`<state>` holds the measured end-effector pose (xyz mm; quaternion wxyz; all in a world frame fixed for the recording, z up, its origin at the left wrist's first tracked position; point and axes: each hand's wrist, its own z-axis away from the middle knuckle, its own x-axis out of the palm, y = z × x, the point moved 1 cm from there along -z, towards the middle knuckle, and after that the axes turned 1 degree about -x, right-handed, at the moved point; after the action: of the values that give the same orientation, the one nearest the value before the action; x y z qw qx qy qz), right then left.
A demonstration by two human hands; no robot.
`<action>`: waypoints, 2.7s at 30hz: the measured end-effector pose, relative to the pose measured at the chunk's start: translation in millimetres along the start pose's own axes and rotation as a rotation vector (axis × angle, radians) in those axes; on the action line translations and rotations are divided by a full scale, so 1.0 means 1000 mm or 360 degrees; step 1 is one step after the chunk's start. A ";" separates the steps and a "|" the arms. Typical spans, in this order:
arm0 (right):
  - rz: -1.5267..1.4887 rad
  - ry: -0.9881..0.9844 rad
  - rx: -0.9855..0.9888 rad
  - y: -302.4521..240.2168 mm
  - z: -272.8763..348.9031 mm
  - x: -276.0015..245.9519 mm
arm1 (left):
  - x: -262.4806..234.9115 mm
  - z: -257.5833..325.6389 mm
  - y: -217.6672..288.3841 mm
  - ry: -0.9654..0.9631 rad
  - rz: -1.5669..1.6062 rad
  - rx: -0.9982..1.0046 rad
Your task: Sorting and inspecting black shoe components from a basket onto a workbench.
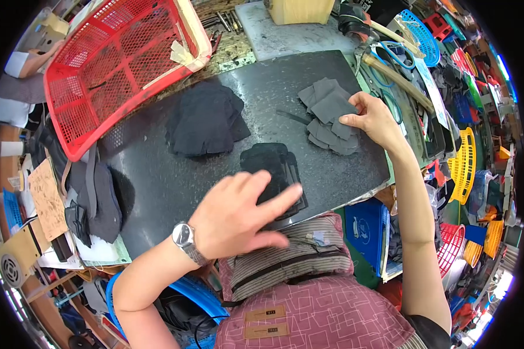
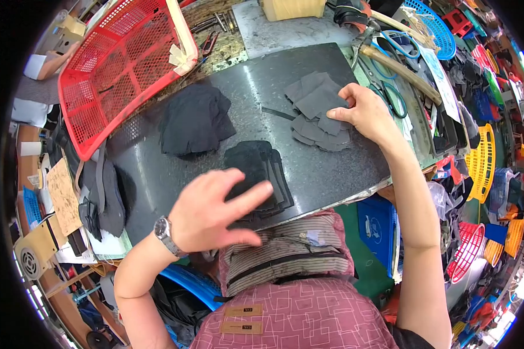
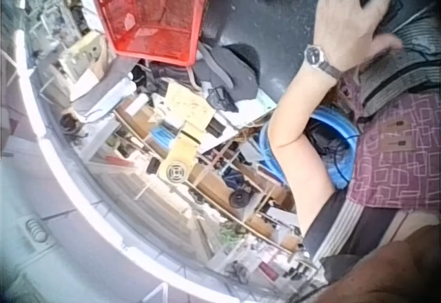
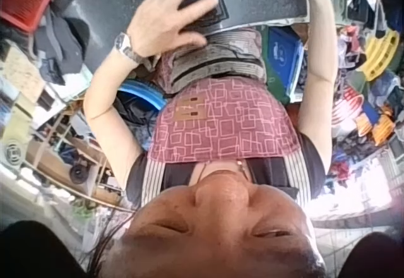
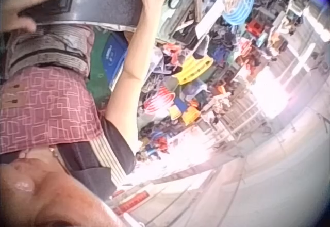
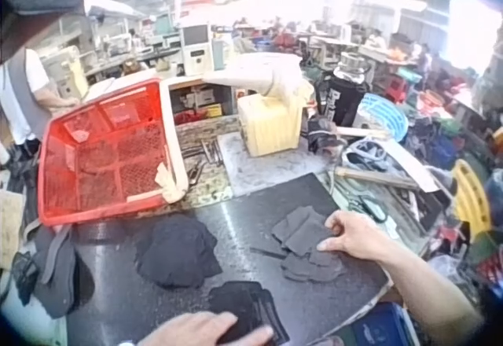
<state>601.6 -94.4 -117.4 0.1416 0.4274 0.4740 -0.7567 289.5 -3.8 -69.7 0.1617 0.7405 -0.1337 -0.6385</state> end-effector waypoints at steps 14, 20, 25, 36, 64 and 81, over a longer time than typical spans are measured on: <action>-0.1464 0.0484 -0.0051 -0.010 0.046 0.021 | 0.027 -0.083 -0.054 0.0831 0.1182 -0.0589; -0.1323 -0.0349 -0.0007 -0.083 0.082 0.044 | 0.025 0.002 -0.021 0.0583 0.1901 -0.0728; -0.1149 -0.0783 0.0066 -0.094 0.073 0.071 | 0.037 0.029 -0.008 0.0632 0.1671 -0.1270; -0.0936 -0.0645 0.0025 -0.095 0.075 0.082 | 0.046 0.030 -0.017 0.0468 0.1405 -0.1366; -0.0685 -0.0091 -0.1051 -0.133 -0.015 0.099 | -0.016 0.020 -0.005 0.0546 -0.0610 0.0124; 0.0267 0.0901 -0.1656 -0.034 0.058 0.040 | 0.030 -0.017 -0.023 0.0882 0.0574 -0.0412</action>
<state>527.1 -118.7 -117.8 0.2599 0.5230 0.7662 -0.2681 311.0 6.3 -104.2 0.3944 0.8234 -0.1313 -0.3862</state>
